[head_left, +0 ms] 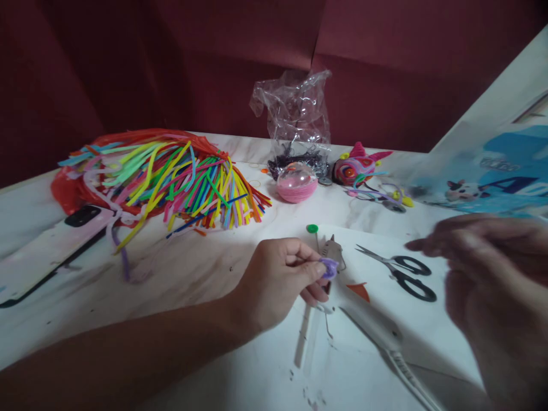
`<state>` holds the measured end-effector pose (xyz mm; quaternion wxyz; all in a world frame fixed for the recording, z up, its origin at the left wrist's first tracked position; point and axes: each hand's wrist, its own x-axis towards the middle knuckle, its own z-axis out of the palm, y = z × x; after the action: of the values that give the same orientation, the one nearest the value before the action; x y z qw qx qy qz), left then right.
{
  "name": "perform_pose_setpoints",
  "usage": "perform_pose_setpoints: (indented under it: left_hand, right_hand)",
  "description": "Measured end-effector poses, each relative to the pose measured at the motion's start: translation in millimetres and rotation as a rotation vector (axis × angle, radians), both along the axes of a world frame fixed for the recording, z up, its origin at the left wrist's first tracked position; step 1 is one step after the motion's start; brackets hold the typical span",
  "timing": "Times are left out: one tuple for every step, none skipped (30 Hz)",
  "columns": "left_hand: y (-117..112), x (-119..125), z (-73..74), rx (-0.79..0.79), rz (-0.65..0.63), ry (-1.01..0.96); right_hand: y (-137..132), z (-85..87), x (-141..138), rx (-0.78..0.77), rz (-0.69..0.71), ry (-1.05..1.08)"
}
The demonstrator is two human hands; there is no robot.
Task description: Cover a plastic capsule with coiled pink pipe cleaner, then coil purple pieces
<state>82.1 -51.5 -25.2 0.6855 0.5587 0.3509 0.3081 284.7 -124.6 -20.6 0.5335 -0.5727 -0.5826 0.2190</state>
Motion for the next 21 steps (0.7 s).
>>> perform_pose_setpoints:
  left_hand:
    - [0, 0, 0.1, 0.025, 0.002, 0.013]
    - [-1, 0, 0.1, 0.057, 0.007, 0.027]
    - [-1, -1, -0.1, 0.094, 0.013, 0.038]
    - [-2, -2, -0.4, 0.135, 0.018, 0.041]
    - [-2, -2, -0.9, 0.175, 0.023, 0.039]
    - [-2, -3, -1.6, 0.212, 0.025, 0.034]
    - [-3, -4, -2.4, 0.250, 0.027, 0.027]
    - [-3, -4, -3.3, 0.290, 0.025, 0.023]
    - [-3, -5, -4.0, 0.327, 0.027, 0.024]
    - [-3, -5, -4.6, 0.360, 0.028, 0.026]
    - [-3, -5, -4.9, 0.387, 0.032, 0.026]
    - [-4, -5, -5.1, 0.410, 0.038, 0.026]
    - [-4, -5, -5.0, 0.428, 0.047, 0.029]
    - [-5, -5, -4.9, 0.443, 0.054, 0.035]
    - [-5, -4, -4.9, 0.462, 0.059, 0.043]
    - [-5, -4, -5.1, 0.488, 0.059, 0.049]
    - [-5, -4, -5.5, 0.515, 0.054, 0.057]
    - [-5, -4, -6.1, 0.542, 0.045, 0.057]
    - [-4, -4, -6.9, 0.566, 0.035, 0.056]
    - [-4, -5, -7.7, 0.585, 0.026, 0.053]
    - [-3, -5, -8.3, 0.598, 0.018, 0.050]
  right_hand:
    - [4, 2.1, -7, 0.062, -0.108, 0.137]
    - [7, 3.2, -16, 0.060, -0.133, 0.270]
    - [10, 3.4, -24, -0.021, -0.041, 0.386]
    - [13, 2.5, -32, -0.133, 0.064, 0.466]
    - [15, 1.0, -39, -0.220, 0.159, 0.525]
    - [16, -1.0, -43, -0.319, 0.258, 0.569]
    - [16, -3.0, -47, -0.396, 0.329, 0.605]
    - [16, -4.8, -48, -0.454, 0.380, 0.639]
    - [16, -6.1, -49, -0.501, 0.420, 0.675]
    - [16, -6.8, -49, -0.539, 0.455, 0.712]
    - [15, -6.8, -49, -0.566, 0.489, 0.746]
    - [15, -6.1, -50, -0.587, 0.516, 0.776]
    - [15, -5.0, -50, -0.607, 0.545, 0.797]
    - [15, -3.7, -50, -0.625, 0.574, 0.811]
    - [15, -2.5, -51, -0.638, 0.596, 0.821]
    - [15, -1.4, -52, -0.650, 0.609, 0.828]
    - [15, -0.7, -52, -0.661, 0.619, 0.834]
    - [15, -0.3, -52, -0.672, 0.626, 0.839]
    - [15, -0.3, -53, -0.681, 0.630, 0.843]
    - [14, -0.6, -53, -0.686, 0.628, 0.847]
    - [14, -0.9, -53, -0.690, 0.626, 0.848]
